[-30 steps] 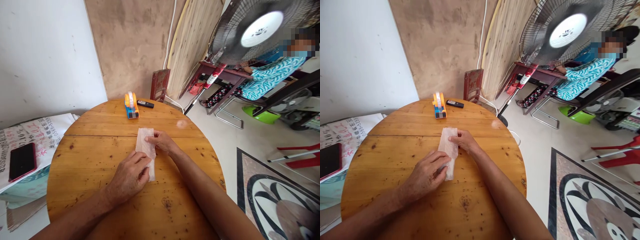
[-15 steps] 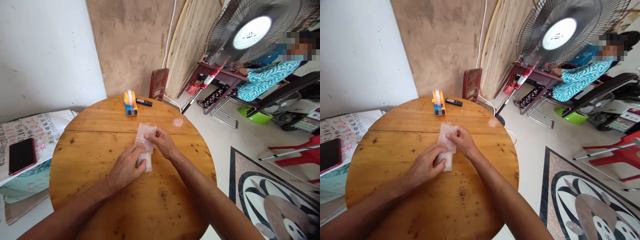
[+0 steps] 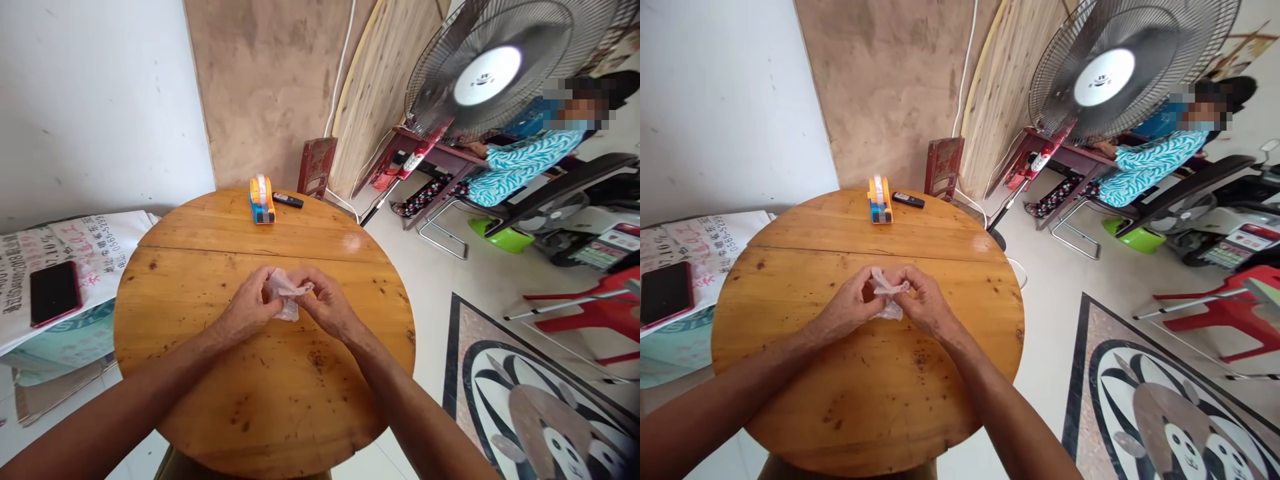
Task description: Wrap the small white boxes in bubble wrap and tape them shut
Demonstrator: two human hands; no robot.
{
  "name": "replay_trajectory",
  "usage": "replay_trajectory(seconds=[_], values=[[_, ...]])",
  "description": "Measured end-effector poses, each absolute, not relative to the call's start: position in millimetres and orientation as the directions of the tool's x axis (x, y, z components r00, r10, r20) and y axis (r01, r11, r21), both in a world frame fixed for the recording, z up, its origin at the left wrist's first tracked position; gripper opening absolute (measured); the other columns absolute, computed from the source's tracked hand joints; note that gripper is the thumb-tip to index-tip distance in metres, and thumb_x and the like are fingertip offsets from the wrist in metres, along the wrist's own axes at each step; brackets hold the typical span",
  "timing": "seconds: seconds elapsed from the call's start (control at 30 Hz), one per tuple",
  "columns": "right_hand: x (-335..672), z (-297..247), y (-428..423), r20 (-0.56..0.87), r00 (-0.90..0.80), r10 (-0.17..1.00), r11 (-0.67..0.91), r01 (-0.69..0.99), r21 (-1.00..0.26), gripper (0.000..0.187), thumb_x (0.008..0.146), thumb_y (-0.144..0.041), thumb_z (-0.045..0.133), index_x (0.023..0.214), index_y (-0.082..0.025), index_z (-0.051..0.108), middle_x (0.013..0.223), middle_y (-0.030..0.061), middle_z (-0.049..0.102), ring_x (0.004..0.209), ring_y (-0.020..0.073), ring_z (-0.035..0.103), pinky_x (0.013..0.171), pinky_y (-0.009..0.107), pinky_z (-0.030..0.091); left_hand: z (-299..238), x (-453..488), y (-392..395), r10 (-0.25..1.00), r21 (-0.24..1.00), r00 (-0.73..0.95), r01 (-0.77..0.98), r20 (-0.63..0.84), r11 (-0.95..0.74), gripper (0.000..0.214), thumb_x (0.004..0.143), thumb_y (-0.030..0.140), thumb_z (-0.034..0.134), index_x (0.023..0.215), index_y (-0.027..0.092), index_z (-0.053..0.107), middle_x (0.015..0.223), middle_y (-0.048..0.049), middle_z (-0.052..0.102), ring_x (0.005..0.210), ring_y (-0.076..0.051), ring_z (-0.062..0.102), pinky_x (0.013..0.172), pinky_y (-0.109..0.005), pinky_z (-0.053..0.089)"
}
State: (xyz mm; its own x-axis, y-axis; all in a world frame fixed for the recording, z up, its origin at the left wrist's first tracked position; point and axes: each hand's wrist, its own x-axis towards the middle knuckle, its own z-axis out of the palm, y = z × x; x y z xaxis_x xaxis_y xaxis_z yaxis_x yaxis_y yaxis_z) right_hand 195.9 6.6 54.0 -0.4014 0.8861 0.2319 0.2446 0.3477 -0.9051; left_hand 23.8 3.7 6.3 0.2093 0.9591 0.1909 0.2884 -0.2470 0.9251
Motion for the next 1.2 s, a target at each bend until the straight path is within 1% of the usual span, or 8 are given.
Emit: replay_trajectory(seconds=[0.13, 0.27, 0.4, 0.53, 0.7, 0.93, 1.07, 1.2], values=[[194, 34, -17, 0.405, -0.366, 0.838, 0.519, 0.305, -0.798, 0.002, 0.085, -0.023, 0.056, 0.085, -0.024, 0.054, 0.116, 0.0085, 0.062, 0.107, 0.0219, 0.06, 0.091, 0.037, 0.048, 5, 22, 3, 0.947, 0.947, 0.237, 0.186, 0.216, -0.262, 0.022, 0.072, 0.028, 0.066, 0.087, 0.02, 0.051, 0.088, 0.0001, 0.06, 0.073, -0.014, 0.055, 0.062, -0.024, 0.043], [196, 12, -28, 0.545, -0.409, 0.732, 0.681, 0.415, -0.603, 0.018, 0.08, -0.012, 0.053, 0.094, -0.025, 0.055, 0.124, 0.0111, 0.057, 0.116, 0.023, 0.057, 0.094, 0.039, 0.048, 4, 18, 6, 0.914, 0.923, 0.313, 0.2, 0.259, -0.33, 0.023, 0.068, 0.027, 0.068, 0.079, 0.02, 0.049, 0.085, 0.0006, 0.057, 0.072, -0.013, 0.05, 0.063, -0.024, 0.041], [199, 3, -26, 0.574, -0.478, 0.665, 0.747, 0.426, -0.51, 0.025, 0.08, -0.008, 0.052, 0.098, -0.026, 0.052, 0.124, 0.0118, 0.057, 0.119, 0.0228, 0.055, 0.096, 0.041, 0.047, 8, 7, 10, 0.886, 0.931, 0.43, 0.218, 0.176, -0.291, 0.018, 0.074, 0.026, 0.065, 0.084, 0.02, 0.052, 0.081, 0.0016, 0.058, 0.07, -0.013, 0.052, 0.062, -0.023, 0.042], [199, 2, -26, 0.588, -0.466, 0.661, 0.75, 0.42, -0.511, 0.023, 0.082, -0.008, 0.05, 0.096, -0.026, 0.05, 0.121, 0.0114, 0.059, 0.12, 0.022, 0.055, 0.097, 0.041, 0.048, 20, -9, 11, 0.815, 0.891, 0.562, 0.288, 0.14, -0.352, 0.019, 0.082, 0.029, 0.06, 0.099, 0.021, 0.057, 0.105, -0.004, 0.064, 0.09, -0.018, 0.061, 0.076, -0.029, 0.049], [199, 1, -29, 0.557, -0.451, 0.697, 0.716, 0.459, -0.525, 0.02, 0.083, -0.008, 0.049, 0.096, -0.024, 0.052, 0.129, 0.0132, 0.056, 0.124, 0.0226, 0.053, 0.099, 0.042, 0.048, 23, -12, 9, 0.758, 0.748, 0.615, 0.394, 0.217, -0.534, 0.041, 0.071, 0.027, 0.071, 0.108, 0.02, 0.055, 0.131, -0.0098, 0.055, 0.116, -0.026, 0.057, 0.095, -0.037, 0.047], [200, -4, -28, 0.545, -0.496, 0.676, 0.734, 0.517, -0.44, 0.023, 0.084, -0.008, 0.048, 0.1, -0.025, 0.052, 0.136, 0.0116, 0.054, 0.128, 0.0229, 0.05, 0.1, 0.043, 0.048, 6, 4, 9, 0.781, 0.746, 0.533, 0.362, 0.326, -0.559, 0.029, 0.078, 0.018, 0.062, 0.106, 0.019, 0.055, 0.108, -0.0065, 0.063, 0.095, -0.02, 0.061, 0.083, -0.032, 0.049], [200, 7, -21, 0.536, -0.427, 0.728, 0.685, 0.449, -0.574, 0.019, 0.083, -0.011, 0.051, 0.098, -0.024, 0.053, 0.127, 0.0114, 0.058, 0.12, 0.0228, 0.055, 0.097, 0.041, 0.048, 12, 5, 7, 0.853, 0.827, 0.446, 0.347, 0.269, -0.442, 0.026, 0.074, 0.022, 0.065, 0.099, 0.018, 0.059, 0.096, -0.0037, 0.065, 0.084, -0.018, 0.061, 0.074, -0.028, 0.048], [199, 27, -6, 0.237, -0.374, 0.897, 0.339, 0.238, -0.91, 0.018, 0.083, -0.03, 0.063, 0.097, -0.023, 0.054, 0.101, 0.0054, 0.065, 0.093, 0.0193, 0.063, 0.083, 0.034, 0.052, 20, 4, 7, 0.91, 0.987, 0.413, 0.134, 0.027, -0.09, 0.023, 0.079, 0.031, 0.062, 0.097, 0.017, 0.062, 0.084, -0.0015, 0.066, 0.071, -0.015, 0.062, 0.06, -0.024, 0.048]])
